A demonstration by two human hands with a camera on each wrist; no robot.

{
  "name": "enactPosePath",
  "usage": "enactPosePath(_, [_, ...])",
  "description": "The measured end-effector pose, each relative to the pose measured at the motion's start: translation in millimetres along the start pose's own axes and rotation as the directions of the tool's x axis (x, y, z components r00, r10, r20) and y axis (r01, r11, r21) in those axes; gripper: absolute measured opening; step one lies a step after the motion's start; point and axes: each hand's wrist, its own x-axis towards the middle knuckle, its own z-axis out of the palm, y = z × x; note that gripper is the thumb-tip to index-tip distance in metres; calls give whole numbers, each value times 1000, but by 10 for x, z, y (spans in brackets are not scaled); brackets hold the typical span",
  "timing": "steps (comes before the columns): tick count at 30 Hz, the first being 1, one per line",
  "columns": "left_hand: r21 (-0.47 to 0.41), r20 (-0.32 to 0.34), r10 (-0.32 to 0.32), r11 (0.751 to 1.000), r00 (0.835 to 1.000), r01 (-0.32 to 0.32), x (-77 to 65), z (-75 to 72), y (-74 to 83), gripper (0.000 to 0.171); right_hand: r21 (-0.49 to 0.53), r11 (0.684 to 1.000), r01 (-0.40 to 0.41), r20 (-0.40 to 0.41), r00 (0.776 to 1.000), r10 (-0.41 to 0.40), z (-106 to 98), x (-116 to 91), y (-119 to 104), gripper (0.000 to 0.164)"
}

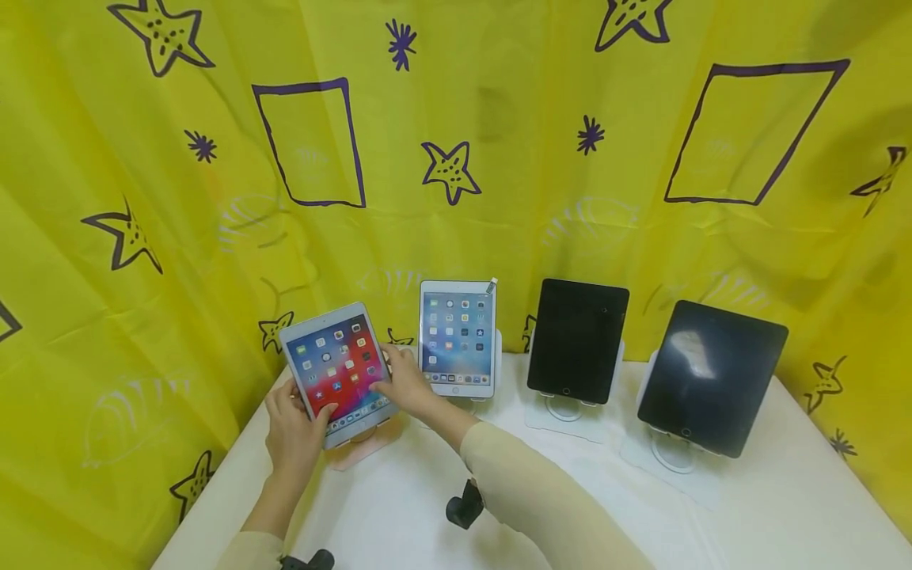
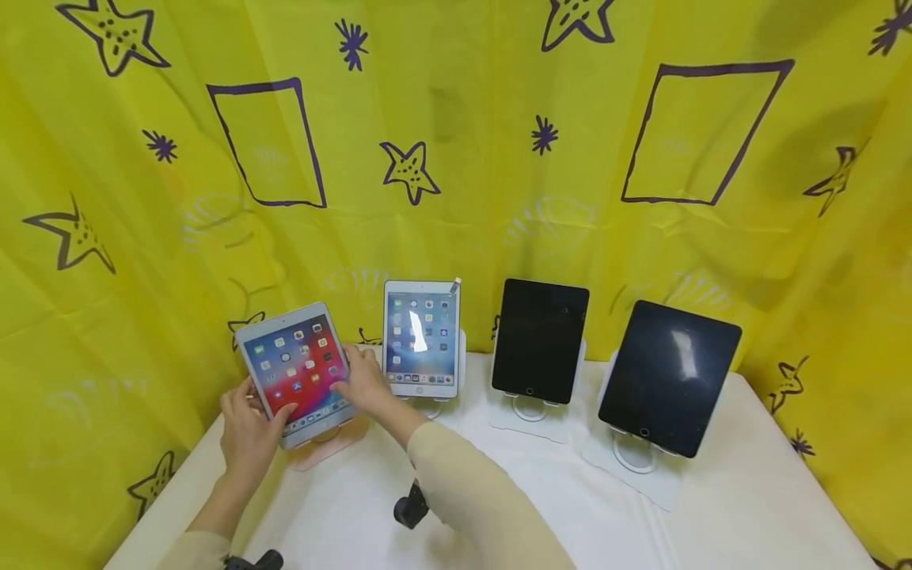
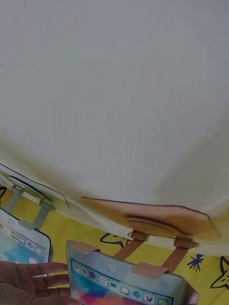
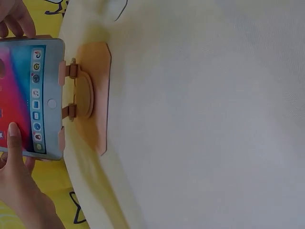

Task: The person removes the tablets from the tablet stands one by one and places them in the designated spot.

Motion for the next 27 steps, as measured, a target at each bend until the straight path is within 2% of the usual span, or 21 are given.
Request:
enactPosePath(8, [-57,-46,47,997,998,-49,-81,31,-47,74,-54,995,85,23,996,-84,6,-41,57,74])
enactPosePath(14, [-113,-110,73,990,991,-85,-165,83,-60,73,-27,986,166,-19,986,-167,16,-101,184,64])
enactPosePath(17, [-146,-167,86,983,982,-111,-202,104,-58,73,-14,972,236,-54,970,-237,-9,-115,224,56])
enactPosePath(20, [-176,-213,94,975,973,-133,-203,118,-47,73,-15,947,321,-88,943,-322,-63,-104,223,51])
enactPosePath(23, [-228,-227,84,964,970,-137,-170,118,-17,72,-51,922,385,-95,917,-388,-130,-78,198,50])
enactPosePath(27, [-294,-228,67,946,971,-135,-122,92,39,71,-74,904,421,-67,902,-426,-215,-48,157,52])
